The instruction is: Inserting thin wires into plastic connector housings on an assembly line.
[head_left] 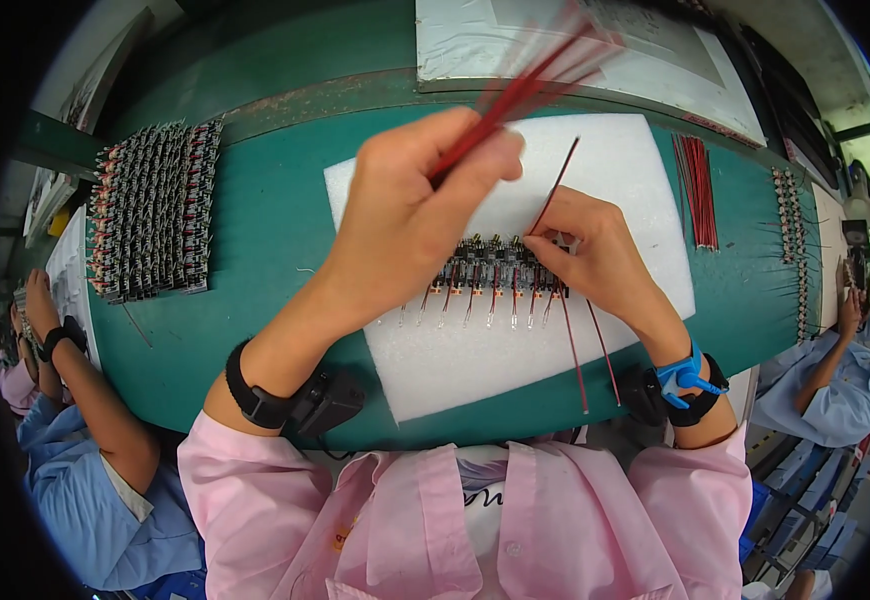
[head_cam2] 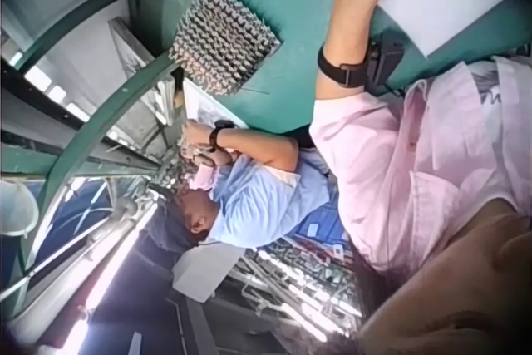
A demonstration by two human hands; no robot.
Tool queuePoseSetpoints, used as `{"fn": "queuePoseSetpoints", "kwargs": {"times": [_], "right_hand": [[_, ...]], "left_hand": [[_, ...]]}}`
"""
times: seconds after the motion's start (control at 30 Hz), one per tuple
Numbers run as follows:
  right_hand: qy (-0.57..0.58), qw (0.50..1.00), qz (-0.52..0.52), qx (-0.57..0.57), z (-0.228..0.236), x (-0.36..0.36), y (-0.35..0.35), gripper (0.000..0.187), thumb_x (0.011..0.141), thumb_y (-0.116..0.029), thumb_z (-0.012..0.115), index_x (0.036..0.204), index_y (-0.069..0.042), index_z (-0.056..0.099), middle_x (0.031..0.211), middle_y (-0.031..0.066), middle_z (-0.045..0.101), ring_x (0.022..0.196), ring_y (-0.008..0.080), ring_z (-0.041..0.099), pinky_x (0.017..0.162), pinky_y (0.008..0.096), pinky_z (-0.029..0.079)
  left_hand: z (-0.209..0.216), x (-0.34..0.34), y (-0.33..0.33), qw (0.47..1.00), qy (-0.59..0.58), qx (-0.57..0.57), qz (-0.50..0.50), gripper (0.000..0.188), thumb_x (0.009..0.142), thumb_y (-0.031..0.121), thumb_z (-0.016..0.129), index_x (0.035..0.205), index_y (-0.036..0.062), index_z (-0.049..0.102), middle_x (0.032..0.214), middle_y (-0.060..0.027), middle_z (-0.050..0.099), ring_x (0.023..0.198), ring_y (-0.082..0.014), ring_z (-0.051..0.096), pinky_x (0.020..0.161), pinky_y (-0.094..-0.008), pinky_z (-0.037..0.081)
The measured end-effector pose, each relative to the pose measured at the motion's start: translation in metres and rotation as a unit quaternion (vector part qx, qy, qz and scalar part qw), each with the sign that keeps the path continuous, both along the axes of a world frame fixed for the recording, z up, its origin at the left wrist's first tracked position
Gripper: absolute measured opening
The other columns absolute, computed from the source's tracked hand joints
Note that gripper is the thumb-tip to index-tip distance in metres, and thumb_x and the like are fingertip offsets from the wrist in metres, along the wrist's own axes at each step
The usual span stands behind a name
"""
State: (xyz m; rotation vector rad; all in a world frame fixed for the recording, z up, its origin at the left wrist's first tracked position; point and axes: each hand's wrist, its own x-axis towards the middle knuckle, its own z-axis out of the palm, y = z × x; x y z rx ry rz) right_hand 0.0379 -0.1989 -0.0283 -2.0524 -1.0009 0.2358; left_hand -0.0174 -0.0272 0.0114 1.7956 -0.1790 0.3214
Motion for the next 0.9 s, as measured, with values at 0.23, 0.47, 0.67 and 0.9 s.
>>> {"fn": "queuePoseSetpoints", "kwargs": {"times": [0.23,0.47,0.67,0.9], "right_hand": [[-0.096,0.991,0.064,-0.073,0.011,0.0,-0.003,0.009,0.062,0.003,0.058,0.07,0.002,0.054,0.069,0.0099,0.051,0.061,0.0256,0.051,0.054,0.0313,0.041],[-0.121,0.986,0.095,-0.063,0.016,0.001,-0.004,0.007,0.065,0.001,0.057,0.072,0.002,0.054,0.068,0.0084,0.052,0.06,0.0221,0.051,0.052,0.0293,0.04],[0.072,0.997,-0.025,0.015,0.035,0.008,0.017,0.009,0.073,-0.008,0.056,0.071,0.002,0.056,0.063,0.0045,0.054,0.052,0.0113,0.047,0.047,0.0229,0.036],[0.267,0.962,-0.029,0.048,0.038,0.016,0.028,0.018,0.076,-0.016,0.054,0.071,0.001,0.058,0.062,0.0013,0.053,0.05,0.0054,0.044,0.043,0.018,0.033]], "left_hand": [[0.012,0.004,0.013,0.978,0.018,-0.2,0.06,0.03,0.085,0.028,0.043,0.071,0.002,0.051,0.049,0.0044,0.035,0.044,-0.0026,0.03,0.04,-0.0176,0.026],[-0.023,0.017,0.018,0.88,0.192,-0.43,-0.062,0.03,0.087,0.028,0.039,0.08,0.0012,0.05,0.058,-0.0005,0.044,0.047,-0.0089,0.041,0.044,-0.0226,0.035],[-0.013,0.024,-0.019,0.855,0.207,-0.474,0.031,0.031,0.088,0.026,0.036,0.086,-0.0006,0.052,0.072,-0.0082,0.053,0.057,-0.0142,0.048,0.051,-0.0275,0.04],[-0.019,0.024,-0.018,0.894,0.16,-0.409,-0.09,0.038,0.088,0.028,0.033,0.095,-0.0033,0.052,0.081,-0.0107,0.056,0.065,-0.0143,0.05,0.057,-0.0267,0.04]]}}
